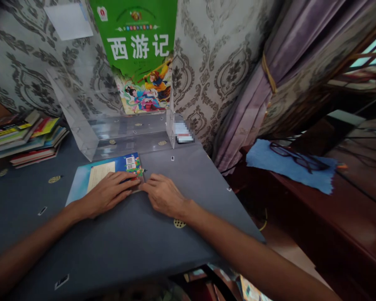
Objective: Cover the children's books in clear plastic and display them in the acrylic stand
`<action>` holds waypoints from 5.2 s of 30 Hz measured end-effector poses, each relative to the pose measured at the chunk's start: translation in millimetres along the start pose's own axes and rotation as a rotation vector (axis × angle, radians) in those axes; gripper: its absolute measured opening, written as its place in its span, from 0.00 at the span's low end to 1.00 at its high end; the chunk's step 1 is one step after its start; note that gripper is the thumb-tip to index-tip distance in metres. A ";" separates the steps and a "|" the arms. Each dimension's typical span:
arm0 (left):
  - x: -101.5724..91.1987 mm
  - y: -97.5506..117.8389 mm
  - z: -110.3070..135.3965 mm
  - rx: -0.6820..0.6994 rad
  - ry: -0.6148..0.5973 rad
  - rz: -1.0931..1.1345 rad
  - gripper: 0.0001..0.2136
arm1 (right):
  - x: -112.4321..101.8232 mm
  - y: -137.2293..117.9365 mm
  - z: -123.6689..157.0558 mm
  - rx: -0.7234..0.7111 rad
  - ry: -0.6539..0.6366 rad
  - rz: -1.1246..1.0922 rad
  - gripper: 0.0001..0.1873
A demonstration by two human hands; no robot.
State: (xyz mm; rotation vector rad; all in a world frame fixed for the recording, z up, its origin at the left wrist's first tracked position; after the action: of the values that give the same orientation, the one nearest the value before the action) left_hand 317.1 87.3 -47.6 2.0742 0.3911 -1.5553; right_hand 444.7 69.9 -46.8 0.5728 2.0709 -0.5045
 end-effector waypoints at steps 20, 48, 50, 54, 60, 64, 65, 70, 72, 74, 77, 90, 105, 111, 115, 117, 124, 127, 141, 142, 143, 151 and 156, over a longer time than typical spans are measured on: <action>10.8 -70.1 -41.8 -0.168 -0.108 -0.155 0.22 | 1.5 0.3 -0.8 0.011 -0.034 -0.038 0.15; -35.5 -153.0 84.8 -0.419 0.097 -0.005 0.25 | -2.6 3.5 0.7 0.018 0.044 -0.128 0.17; -37.9 -154.5 94.5 -0.431 0.117 0.006 0.25 | -3.1 3.6 0.4 0.018 0.046 -0.124 0.17; -42.6 -154.4 111.7 -0.472 0.127 0.016 0.27 | -2.9 4.7 -0.1 0.030 0.035 -0.138 0.17; -46.3 -150.7 136.0 -0.552 0.134 0.013 0.30 | -2.1 5.6 0.1 0.031 0.042 -0.153 0.18; -46.8 -136.8 147.0 -0.530 0.131 -0.005 0.29 | -1.2 6.2 0.3 0.029 0.047 -0.147 0.18; -47.2 -131.4 149.6 -0.515 0.133 -0.008 0.28 | -0.9 6.0 0.1 0.029 0.043 -0.146 0.18; -46.4 -103.7 163.6 -0.466 0.128 0.022 0.25 | 0.3 0.1 -2.6 0.007 0.013 -0.106 0.17; -46.1 -94.9 168.5 -0.460 0.134 0.031 0.24 | -1.2 -3.1 -4.2 -0.006 0.022 -0.067 0.15; -46.5 -86.1 171.8 -0.441 0.149 0.022 0.24 | -2.8 -5.2 -5.1 -0.017 0.033 -0.030 0.14; -45.8 -69.9 173.8 -0.395 0.159 -0.028 0.23 | -5.5 -4.5 -4.3 -0.024 0.039 0.021 0.13; -32.3 30.5 153.2 -0.209 0.241 -0.277 0.16 | -3.4 18.6 7.5 0.084 -0.018 0.281 0.13; -33.9 33.3 153.9 -0.217 0.289 -0.314 0.15 | -4.9 -20.1 15.5 0.065 0.041 0.144 0.13; -33.6 34.6 152.4 -0.217 0.268 -0.333 0.14 | -0.1 -58.6 8.1 -0.072 0.019 0.020 0.14; -32.8 31.9 153.9 -0.232 0.266 -0.298 0.14 | 4.9 -88.4 1.8 -0.160 0.014 -0.107 0.14; -32.2 30.5 154.2 -0.237 0.259 -0.280 0.14 | 9.6 -100.7 -1.2 -0.193 -0.005 -0.155 0.14; -32.1 45.6 145.9 -0.121 0.219 -0.277 0.11 | 29.0 -127.5 -12.0 -0.269 -0.088 -0.268 0.14; -31.6 53.6 142.3 -0.076 0.180 -0.279 0.12 | 34.5 -128.8 -18.3 -0.263 -0.088 -0.282 0.13; -25.3 42.1 139.5 -0.030 0.120 -0.239 0.14 | 46.6 -114.4 -25.3 -0.197 -0.104 -0.311 0.10; -24.9 41.5 140.2 -0.032 0.124 -0.234 0.14 | 46.3 -113.9 -25.3 -0.194 -0.093 -0.316 0.11; -24.6 41.1 140.9 -0.033 0.128 -0.230 0.14 | 45.9 -113.4 -25.3 -0.191 -0.079 -0.319 0.11; -22.5 34.5 142.6 -0.090 0.146 -0.183 0.14 | 46.8 -111.5 -26.7 -0.180 -0.095 -0.389 0.11; -23.9 38.8 142.0 -0.046 0.171 -0.220 0.14 | 44.8 -116.5 -27.1 -0.241 -0.093 -0.349 0.10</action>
State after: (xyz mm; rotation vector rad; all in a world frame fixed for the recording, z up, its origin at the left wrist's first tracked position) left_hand 215.9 -22.2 -45.9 2.1955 0.7327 -1.4763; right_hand 338.3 -0.3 -55.5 0.0440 2.1112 -0.4600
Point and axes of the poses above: each hand's wrist, its own z-axis away from the middle knuckle, its own x-axis out of the palm, y = z × x, the point moved 8 cm from there along -z, towards the middle knuckle, and after that the axes turned 5 degrees about z, right-handed, at the moved point
